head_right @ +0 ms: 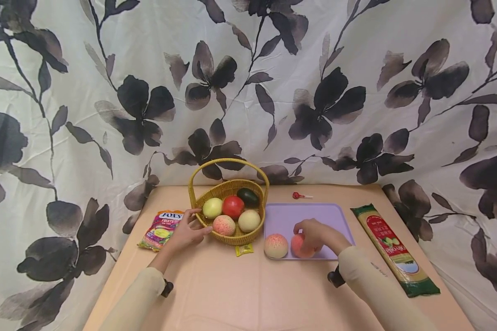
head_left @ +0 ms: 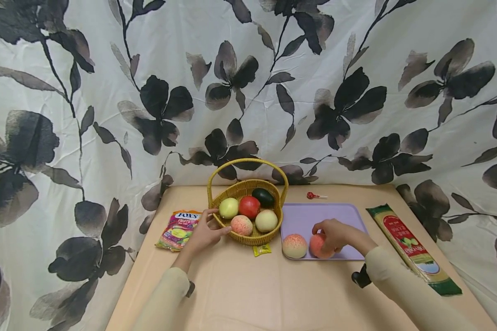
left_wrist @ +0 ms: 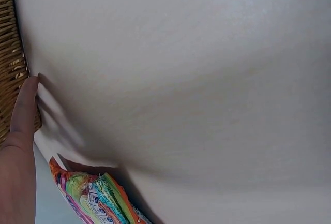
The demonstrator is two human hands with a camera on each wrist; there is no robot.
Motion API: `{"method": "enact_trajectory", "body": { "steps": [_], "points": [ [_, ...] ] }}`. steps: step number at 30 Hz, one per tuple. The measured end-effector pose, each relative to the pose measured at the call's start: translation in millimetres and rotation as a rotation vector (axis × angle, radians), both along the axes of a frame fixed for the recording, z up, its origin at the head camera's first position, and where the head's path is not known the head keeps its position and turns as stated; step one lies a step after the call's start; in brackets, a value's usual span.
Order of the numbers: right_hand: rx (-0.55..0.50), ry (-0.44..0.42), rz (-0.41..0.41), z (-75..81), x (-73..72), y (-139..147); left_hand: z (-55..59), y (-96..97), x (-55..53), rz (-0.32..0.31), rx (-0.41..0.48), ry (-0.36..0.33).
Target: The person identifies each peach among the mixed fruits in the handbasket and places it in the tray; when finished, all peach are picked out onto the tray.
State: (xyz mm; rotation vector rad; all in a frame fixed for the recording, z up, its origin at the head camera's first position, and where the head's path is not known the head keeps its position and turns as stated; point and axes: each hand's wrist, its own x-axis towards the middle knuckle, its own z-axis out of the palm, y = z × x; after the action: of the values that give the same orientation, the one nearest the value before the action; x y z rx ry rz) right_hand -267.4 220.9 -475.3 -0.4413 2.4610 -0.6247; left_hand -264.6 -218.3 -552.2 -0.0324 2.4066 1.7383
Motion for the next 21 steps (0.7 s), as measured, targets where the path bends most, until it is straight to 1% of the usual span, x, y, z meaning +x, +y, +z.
{"method": "enact_trajectory", "body": {
  "steps": [3, 6, 12, 18, 21],
  "points": [
    [-0.002, 0.002, -0.008, -5.0, -0.3, -1.7, -1.1, -0.4, -0.2, 0.001, -0.001, 0.001],
    [0.007, 0.014, 0.002, -8.1, -0.5, -4.2, -2.6, -0.5, -0.1, 0.007, -0.008, -0.006],
    [0.021, 0.028, -0.009, -7.8, 1.0, -9.4, -5.8, -0.1, -0.9, 0.008, -0.003, -0.016],
    [0.023, 0.023, -0.022, -2.5, 3.3, -13.0, -5.7, -0.8, -1.4, 0.006, 0.07, -0.019],
    [0.025, 0.02, -0.033, -2.9, 3.0, -13.8, -5.4, -0.9, -1.7, 0.0, 0.086, -0.017]
  ]
}}
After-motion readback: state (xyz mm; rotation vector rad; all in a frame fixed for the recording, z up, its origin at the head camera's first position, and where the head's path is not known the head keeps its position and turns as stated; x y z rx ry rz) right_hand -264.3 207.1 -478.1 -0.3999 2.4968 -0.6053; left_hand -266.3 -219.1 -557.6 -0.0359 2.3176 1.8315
